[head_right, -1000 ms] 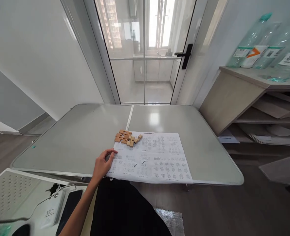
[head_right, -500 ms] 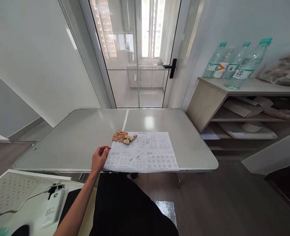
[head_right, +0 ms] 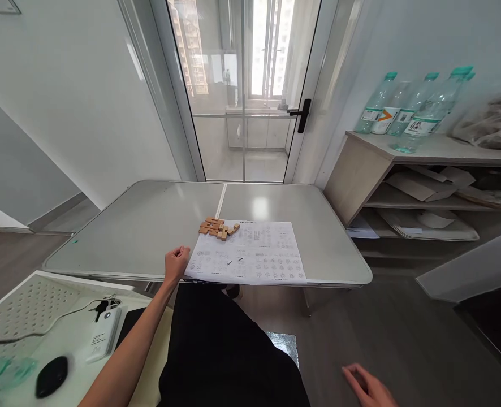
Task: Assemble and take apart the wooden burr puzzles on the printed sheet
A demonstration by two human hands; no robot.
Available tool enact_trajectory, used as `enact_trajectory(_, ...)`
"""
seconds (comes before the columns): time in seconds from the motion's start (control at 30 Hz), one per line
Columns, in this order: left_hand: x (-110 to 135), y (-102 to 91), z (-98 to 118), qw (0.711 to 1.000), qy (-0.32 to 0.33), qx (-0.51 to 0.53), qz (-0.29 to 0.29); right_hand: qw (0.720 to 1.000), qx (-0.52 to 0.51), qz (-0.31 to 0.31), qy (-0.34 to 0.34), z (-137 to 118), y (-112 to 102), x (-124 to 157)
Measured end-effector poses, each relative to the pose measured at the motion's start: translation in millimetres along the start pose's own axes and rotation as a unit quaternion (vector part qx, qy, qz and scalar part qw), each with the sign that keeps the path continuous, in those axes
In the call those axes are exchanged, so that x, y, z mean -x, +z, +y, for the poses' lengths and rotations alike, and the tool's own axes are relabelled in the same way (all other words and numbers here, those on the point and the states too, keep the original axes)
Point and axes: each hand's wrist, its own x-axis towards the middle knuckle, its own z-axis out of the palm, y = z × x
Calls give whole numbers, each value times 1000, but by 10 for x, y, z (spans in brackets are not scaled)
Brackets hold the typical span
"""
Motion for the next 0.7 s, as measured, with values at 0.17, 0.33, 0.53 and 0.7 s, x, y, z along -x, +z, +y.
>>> enact_trajectory(0.17, 9, 12, 0, 1000, 13, -18, -19, 991, 24, 11, -133, -513, -181, -289)
enact_trajectory(0.33, 22, 34, 3, 997, 34, -58, -35, 956, 40, -1, -292, -1187, -173, -596)
enact_trajectory(0.53, 35, 51, 66, 985, 89, -140, -55, 923, 59, 106, -365, -1621, 18, -1236)
enact_trajectory(0.7, -167, 164, 177, 951, 186, -222, -112, 925, 59, 155, -341, -1771, 332, -1755)
